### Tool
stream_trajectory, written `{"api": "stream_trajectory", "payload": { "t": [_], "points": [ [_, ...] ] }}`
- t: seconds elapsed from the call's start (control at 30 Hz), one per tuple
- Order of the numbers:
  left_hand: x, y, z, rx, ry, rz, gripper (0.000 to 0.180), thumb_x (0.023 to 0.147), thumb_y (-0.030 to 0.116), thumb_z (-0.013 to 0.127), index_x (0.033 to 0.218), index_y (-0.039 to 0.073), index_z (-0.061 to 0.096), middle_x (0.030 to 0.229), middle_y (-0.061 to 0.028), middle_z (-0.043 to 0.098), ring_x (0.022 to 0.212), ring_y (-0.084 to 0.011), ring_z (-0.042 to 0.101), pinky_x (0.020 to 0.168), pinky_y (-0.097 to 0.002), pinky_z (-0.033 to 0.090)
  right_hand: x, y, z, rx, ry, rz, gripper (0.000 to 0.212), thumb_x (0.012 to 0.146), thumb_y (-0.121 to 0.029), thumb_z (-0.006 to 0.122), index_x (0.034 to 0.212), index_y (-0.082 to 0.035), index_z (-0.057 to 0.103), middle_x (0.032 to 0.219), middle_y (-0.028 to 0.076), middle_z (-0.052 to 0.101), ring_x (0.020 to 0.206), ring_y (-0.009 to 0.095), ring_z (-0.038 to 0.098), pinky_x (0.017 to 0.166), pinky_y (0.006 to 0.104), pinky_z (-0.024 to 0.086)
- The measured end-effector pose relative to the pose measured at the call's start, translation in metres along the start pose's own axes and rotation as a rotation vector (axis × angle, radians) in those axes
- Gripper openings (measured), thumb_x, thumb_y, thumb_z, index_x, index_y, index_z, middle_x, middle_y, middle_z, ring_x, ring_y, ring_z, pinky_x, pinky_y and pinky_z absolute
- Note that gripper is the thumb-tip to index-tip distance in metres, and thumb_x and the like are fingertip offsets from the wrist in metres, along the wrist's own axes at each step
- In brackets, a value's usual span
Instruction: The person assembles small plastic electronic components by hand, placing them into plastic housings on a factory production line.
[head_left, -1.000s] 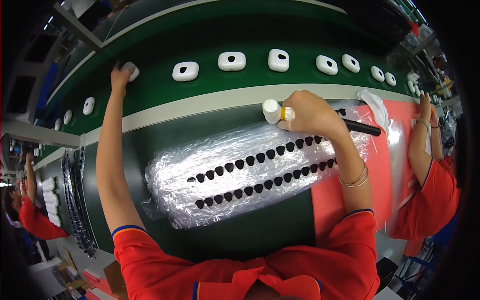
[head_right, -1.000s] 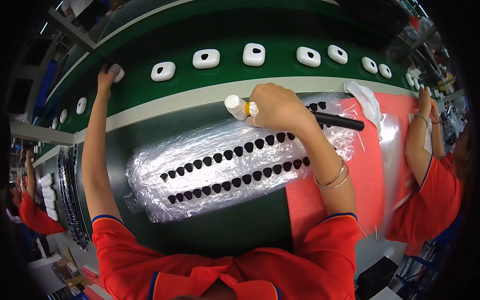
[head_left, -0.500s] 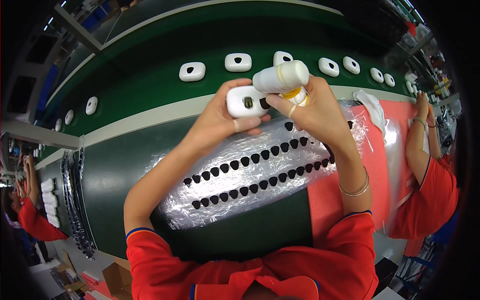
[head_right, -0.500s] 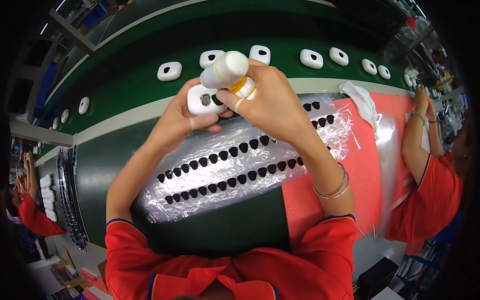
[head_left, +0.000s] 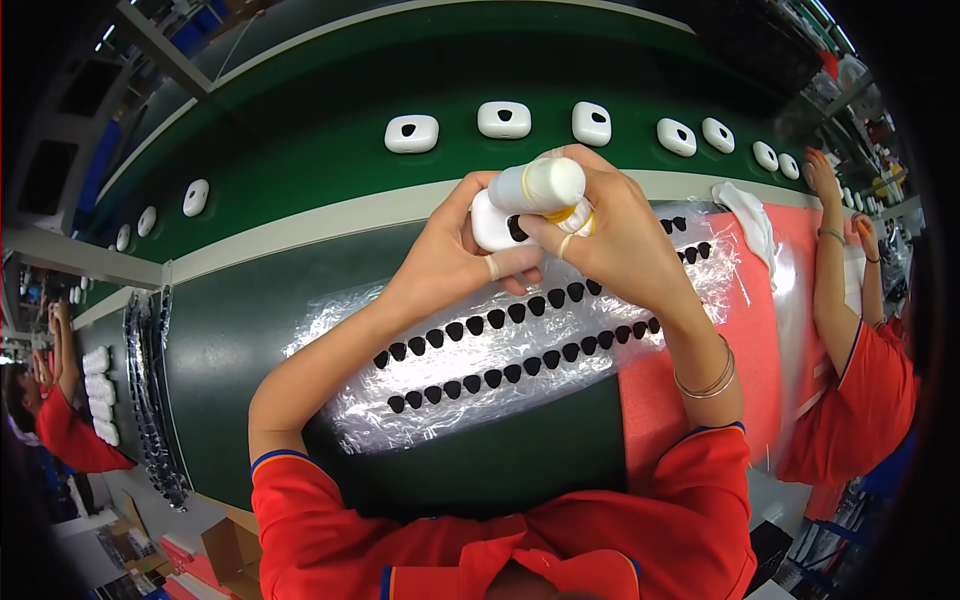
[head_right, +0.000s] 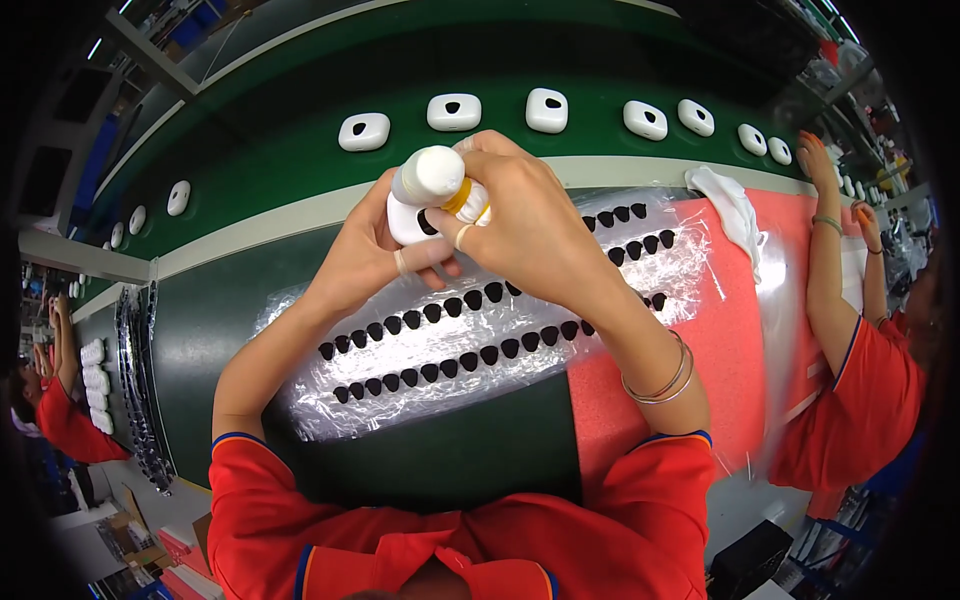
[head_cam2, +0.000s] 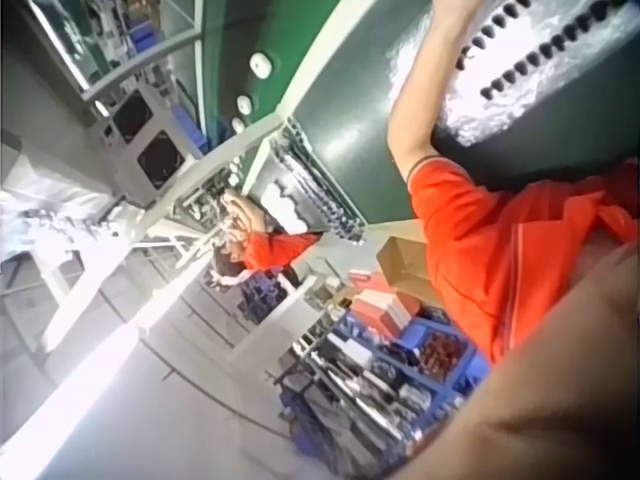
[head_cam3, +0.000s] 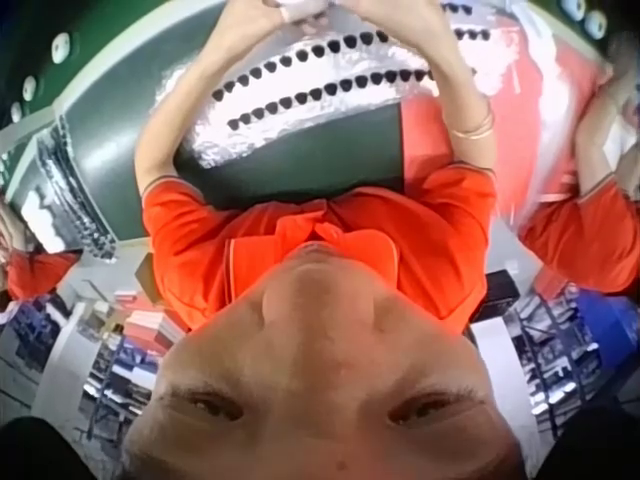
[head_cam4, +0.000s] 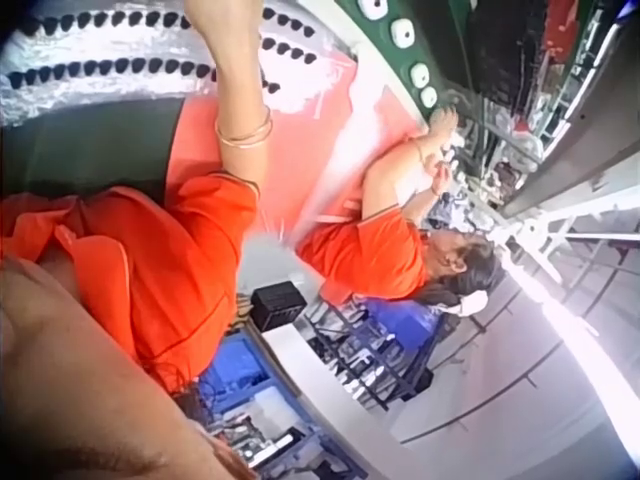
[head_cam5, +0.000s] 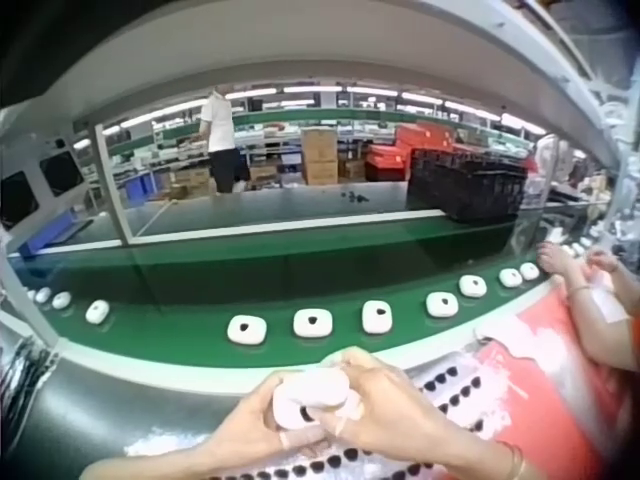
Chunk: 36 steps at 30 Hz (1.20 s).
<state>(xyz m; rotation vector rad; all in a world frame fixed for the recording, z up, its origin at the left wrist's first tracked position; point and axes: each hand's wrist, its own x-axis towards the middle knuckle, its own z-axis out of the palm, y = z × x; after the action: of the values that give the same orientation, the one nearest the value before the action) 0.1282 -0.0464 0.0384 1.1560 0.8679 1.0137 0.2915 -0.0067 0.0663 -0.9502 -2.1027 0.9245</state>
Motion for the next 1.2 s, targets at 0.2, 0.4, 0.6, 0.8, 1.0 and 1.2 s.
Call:
{"api": "stream_trajectory", "payload": {
  "t": [0.2,0.4,0.6,0.8,1.0,1.2],
  "points": [
    [0.004,0.007,-0.012,0.033,0.035,0.008,0.042,0.078,0.002,0.061,0.113,0.004,0.037,0.077,-0.0078,0.056,0.054,-0.0129,0.058,0.047,-0.0234,0.049,-0.001,-0.009,-0.001,0.088,0.144,-0.182,0.039,0.072,-0.008,0.066,0.108,-0.001,0.050,0.093,0.009,0.058,0.086,0.019,0.059,0.074,0.0303,0.046],
    [0.004,-0.006,-0.025,0.034,-0.005,0.017,0.044,0.078,0.003,0.062,0.113,0.004,0.036,0.077,-0.0073,0.055,0.054,-0.0119,0.058,0.046,-0.0228,0.048,0.002,-0.016,0.004,-0.040,-0.190,0.064,0.031,0.077,-0.015,0.063,0.104,-0.002,0.054,0.091,0.008,0.060,0.082,0.012,0.058,0.068,0.0260,0.045],
    [0.029,-0.014,-0.072,0.550,0.299,0.219,0.051,0.069,0.030,0.073,0.104,0.002,0.050,0.086,-0.0104,0.058,0.072,-0.0176,0.058,0.064,-0.0283,0.046,0.000,-0.020,-0.010,0.156,0.036,-0.018,0.029,0.076,-0.012,0.064,0.102,-0.002,0.053,0.087,0.008,0.061,0.080,0.013,0.057,0.073,0.0258,0.044],
    [0.055,-0.038,-0.180,1.366,0.680,-0.106,0.064,0.073,0.053,0.059,0.113,0.004,0.053,0.113,-0.0197,0.051,0.105,-0.0325,0.048,0.087,-0.0406,0.039,0.004,-0.014,-0.014,0.051,0.089,0.086,0.032,0.073,-0.016,0.067,0.098,0.000,0.054,0.084,0.010,0.061,0.078,0.016,0.058,0.071,0.0271,0.045],
    [0.031,-0.015,-0.271,1.793,1.168,0.117,0.070,0.069,0.061,0.057,0.111,0.005,0.052,0.107,-0.0237,0.050,0.101,-0.0376,0.047,0.080,-0.0497,0.040,0.010,0.027,-0.040,-0.427,-0.155,0.258,0.031,0.061,-0.022,0.073,0.080,0.002,0.064,0.069,0.015,0.062,0.062,0.025,0.060,0.062,0.0318,0.046],
    [-0.044,-0.023,-0.378,1.608,1.383,-0.335,0.065,0.070,0.053,0.062,0.119,0.012,0.049,0.117,-0.0219,0.047,0.109,-0.0346,0.046,0.086,-0.0488,0.039,0.019,0.039,-0.034,-0.488,-0.283,0.406,0.036,0.056,-0.026,0.074,0.076,0.003,0.064,0.065,0.019,0.059,0.062,0.031,0.059,0.061,0.0355,0.045]
  ]
}}
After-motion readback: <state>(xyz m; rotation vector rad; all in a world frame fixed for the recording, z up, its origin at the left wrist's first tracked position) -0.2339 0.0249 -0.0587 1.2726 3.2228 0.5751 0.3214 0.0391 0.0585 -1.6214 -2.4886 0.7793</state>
